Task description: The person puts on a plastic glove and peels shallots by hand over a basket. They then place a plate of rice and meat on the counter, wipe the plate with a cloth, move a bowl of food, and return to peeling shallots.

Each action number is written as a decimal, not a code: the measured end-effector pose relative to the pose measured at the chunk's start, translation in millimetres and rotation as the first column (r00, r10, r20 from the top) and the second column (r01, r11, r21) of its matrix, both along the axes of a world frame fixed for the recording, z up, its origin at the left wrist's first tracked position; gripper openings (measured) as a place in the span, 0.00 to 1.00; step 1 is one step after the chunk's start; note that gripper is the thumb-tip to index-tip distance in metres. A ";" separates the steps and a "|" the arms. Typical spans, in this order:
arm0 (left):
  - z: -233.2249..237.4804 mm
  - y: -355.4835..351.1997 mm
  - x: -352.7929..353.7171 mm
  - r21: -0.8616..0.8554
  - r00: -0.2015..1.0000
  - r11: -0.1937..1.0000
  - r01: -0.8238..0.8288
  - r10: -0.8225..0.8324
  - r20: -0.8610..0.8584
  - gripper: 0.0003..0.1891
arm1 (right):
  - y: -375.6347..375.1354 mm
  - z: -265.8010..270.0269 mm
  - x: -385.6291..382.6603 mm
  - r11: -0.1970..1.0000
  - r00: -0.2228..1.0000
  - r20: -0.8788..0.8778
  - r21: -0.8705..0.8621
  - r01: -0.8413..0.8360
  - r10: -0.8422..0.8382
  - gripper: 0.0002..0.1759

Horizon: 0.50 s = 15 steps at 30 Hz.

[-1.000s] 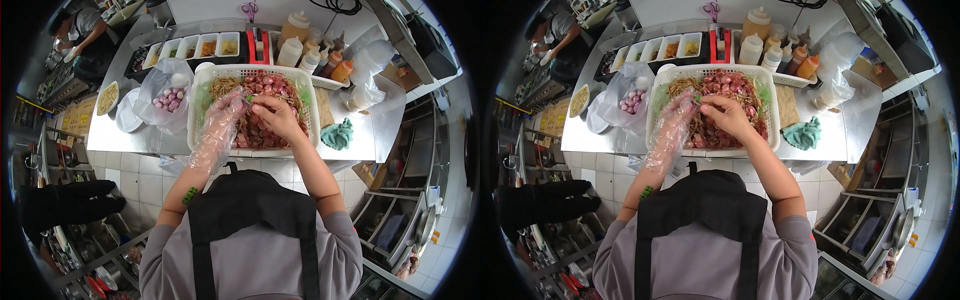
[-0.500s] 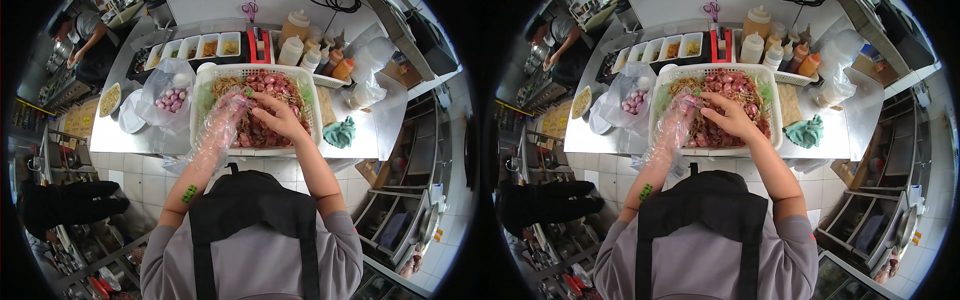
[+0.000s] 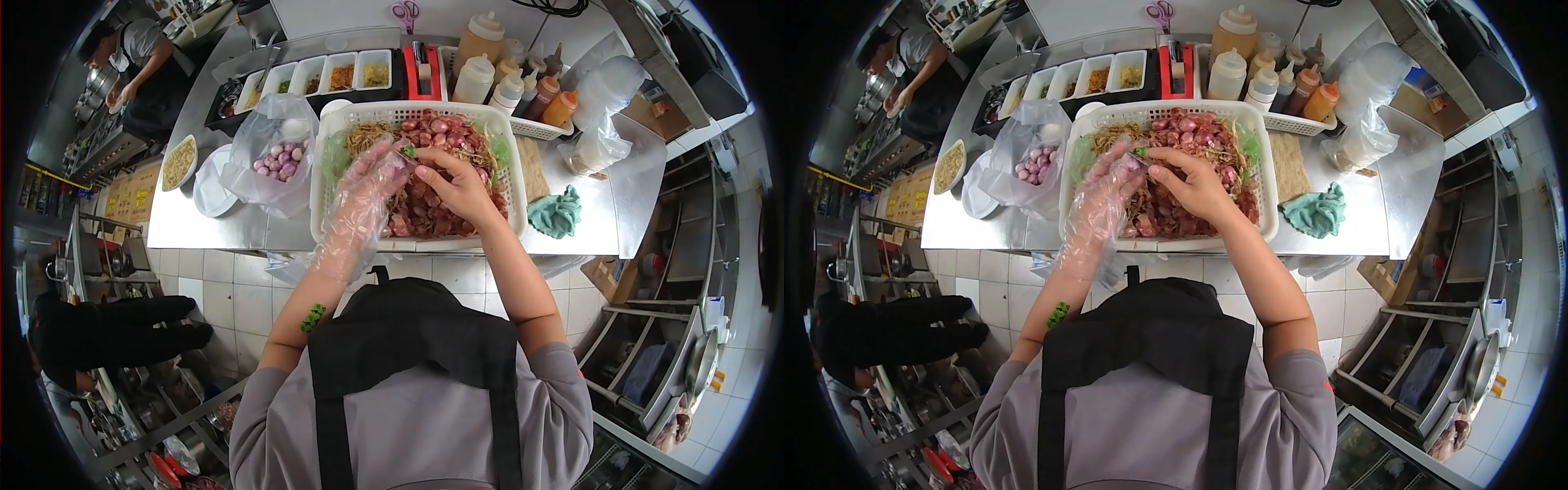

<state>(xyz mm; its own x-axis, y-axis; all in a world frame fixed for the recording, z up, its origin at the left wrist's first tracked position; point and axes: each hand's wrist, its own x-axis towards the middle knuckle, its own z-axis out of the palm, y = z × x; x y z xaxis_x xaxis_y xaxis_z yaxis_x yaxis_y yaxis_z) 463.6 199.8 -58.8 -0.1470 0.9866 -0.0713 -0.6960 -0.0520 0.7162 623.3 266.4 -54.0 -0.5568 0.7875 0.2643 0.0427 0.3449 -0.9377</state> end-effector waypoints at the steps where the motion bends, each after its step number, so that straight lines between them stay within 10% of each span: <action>1: -1.7 0.5 0.7 0.000 1.000 1.000 0.000 0.000 0.001 0.18 | 0.8 0.0 -0.2 0.998 1.000 0.017 0.063 -0.022 0.021 0.15; 15: -6.2 5.1 1.4 0.051 0.995 0.994 -0.093 0.091 0.032 0.18 | 7.3 -6.2 1.0 0.987 0.987 -0.001 0.036 0.158 -0.158 0.16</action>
